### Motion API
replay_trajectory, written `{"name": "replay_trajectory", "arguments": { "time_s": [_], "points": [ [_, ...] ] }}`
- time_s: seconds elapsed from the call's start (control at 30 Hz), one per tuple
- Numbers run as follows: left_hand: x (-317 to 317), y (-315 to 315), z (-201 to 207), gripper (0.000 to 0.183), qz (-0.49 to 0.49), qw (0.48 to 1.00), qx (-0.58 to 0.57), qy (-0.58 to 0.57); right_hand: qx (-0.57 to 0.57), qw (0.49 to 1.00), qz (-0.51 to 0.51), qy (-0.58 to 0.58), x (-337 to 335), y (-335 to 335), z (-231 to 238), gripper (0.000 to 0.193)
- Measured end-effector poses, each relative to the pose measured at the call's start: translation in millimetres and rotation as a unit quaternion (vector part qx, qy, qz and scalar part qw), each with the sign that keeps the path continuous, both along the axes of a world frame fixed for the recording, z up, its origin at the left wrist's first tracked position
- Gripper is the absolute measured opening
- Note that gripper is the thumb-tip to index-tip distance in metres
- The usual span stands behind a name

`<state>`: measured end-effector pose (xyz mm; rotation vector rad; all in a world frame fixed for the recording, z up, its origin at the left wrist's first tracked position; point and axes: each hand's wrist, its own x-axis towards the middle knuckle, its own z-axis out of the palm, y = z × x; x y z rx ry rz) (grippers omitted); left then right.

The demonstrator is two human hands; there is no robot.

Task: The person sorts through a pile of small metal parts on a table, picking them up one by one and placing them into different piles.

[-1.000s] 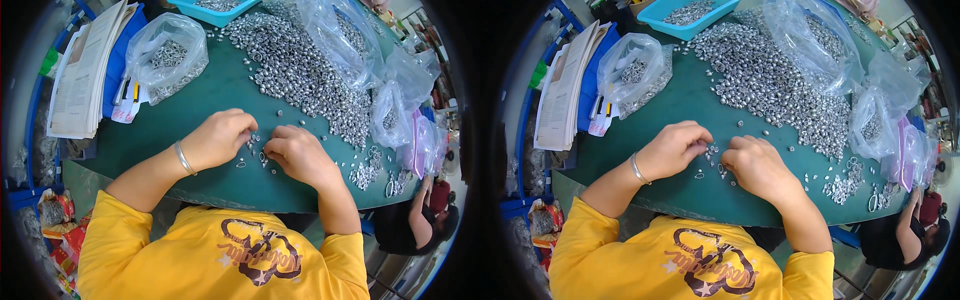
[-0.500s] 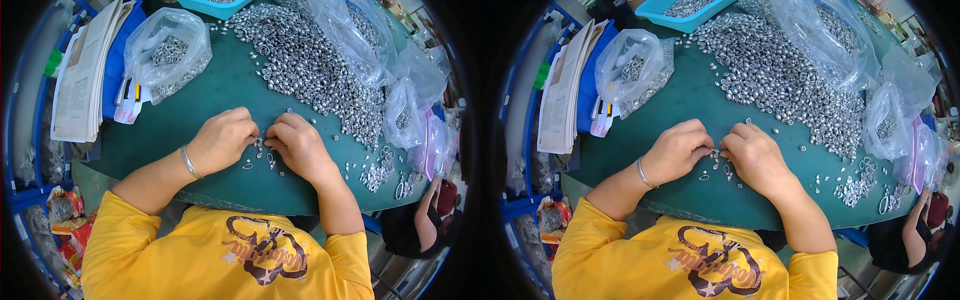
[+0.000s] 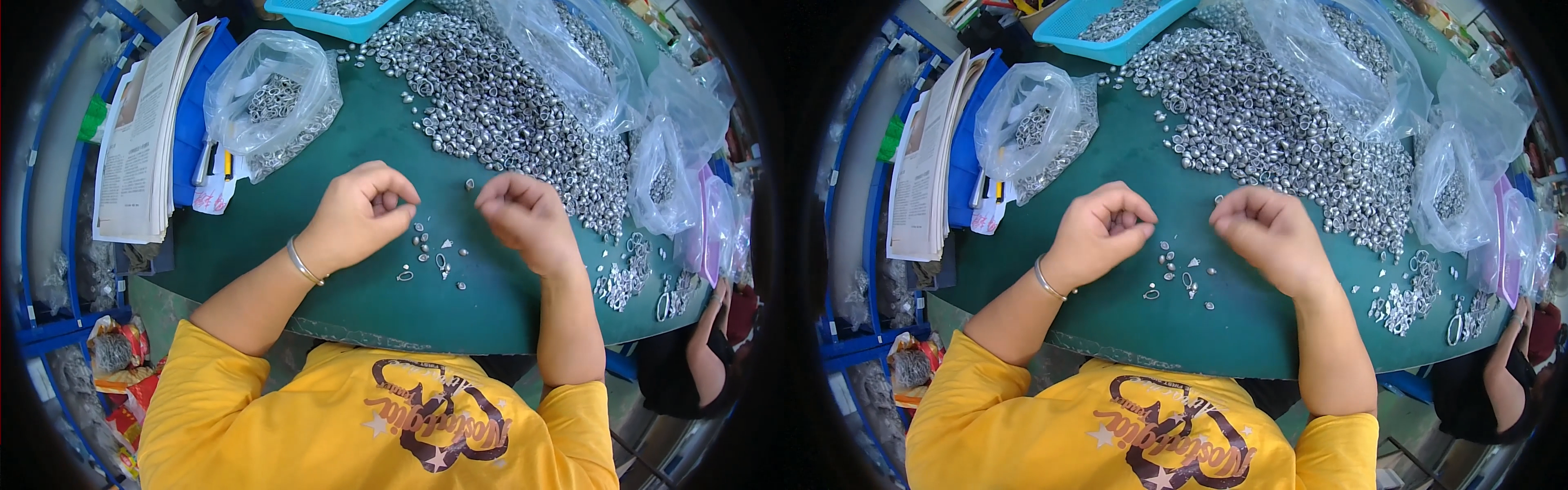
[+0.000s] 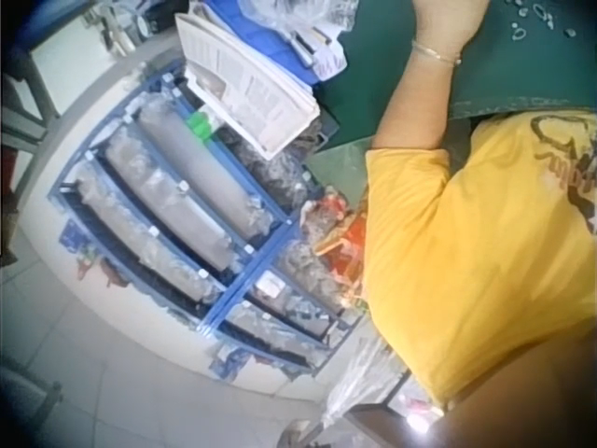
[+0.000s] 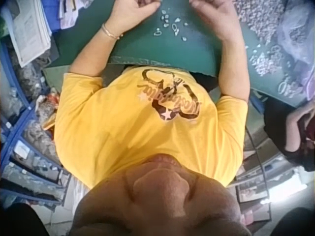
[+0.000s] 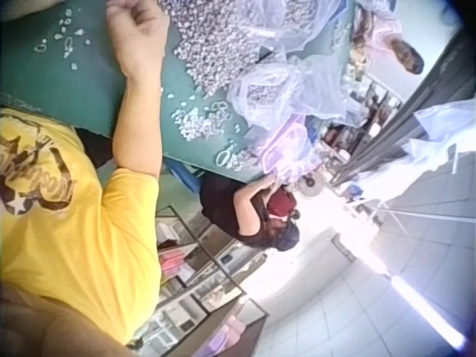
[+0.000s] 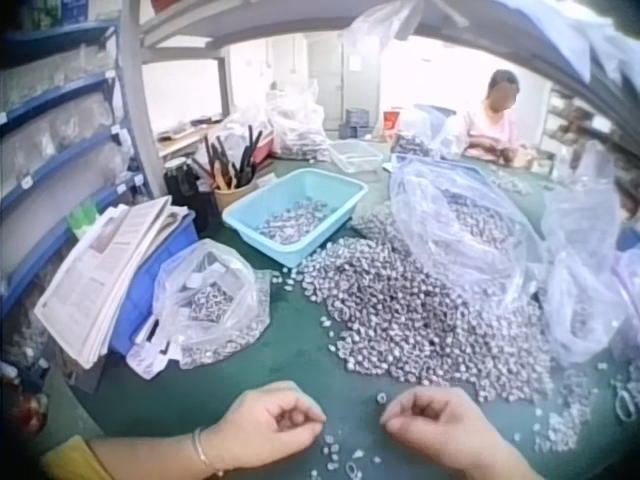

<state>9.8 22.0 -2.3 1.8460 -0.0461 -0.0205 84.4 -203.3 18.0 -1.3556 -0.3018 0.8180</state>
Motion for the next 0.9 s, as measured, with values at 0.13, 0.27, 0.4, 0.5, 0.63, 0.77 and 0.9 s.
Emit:
{"name": "replay_trajectory", "arguments": {
  "time_s": [0.13, 0.27, 0.4, 0.5, 0.63, 0.77, 0.9],
  "points": [
    [-1.5, -10.2, -10.2, 0.011, -0.057, 0.966, 0.207, -0.146, -0.272, 0.854, 0.159, -0.415, -14.9, -3.6, -0.7, 0.019],
    [-1.3, -10.5, -5.6, 0.010, -0.057, 0.975, 0.188, -0.107, -0.203, 0.851, 0.111, -0.471, -12.2, -1.3, -12.5, 0.012],
    [4.8, 1.4, 4.0, 0.011, -0.001, 0.907, -0.358, 0.221, -0.010, 0.998, 0.030, 0.054, -4.7, -0.9, 2.8, 0.008],
    [1.9, 1.5, -4.0, 0.010, -0.015, 0.984, -0.130, 0.119, -0.170, 0.964, 0.028, -0.204, -20.8, 11.1, -5.6, 0.006],
    [-5.9, -6.2, 4.9, 0.012, -0.103, 0.971, 0.210, -0.048, -0.218, 0.862, 0.057, -0.454, -31.6, 22.6, -11.3, 0.009],
    [-9.7, -9.8, 1.0, 0.011, -0.100, 0.963, 0.241, -0.065, -0.239, 0.839, 0.072, -0.483, -35.1, 27.2, -14.9, 0.009],
    [-7.6, -7.2, 3.4, 0.013, -0.096, 0.988, 0.117, 0.036, -0.225, 0.833, 0.071, -0.500, -38.6, 27.2, -12.5, 0.006]
  ]
}}
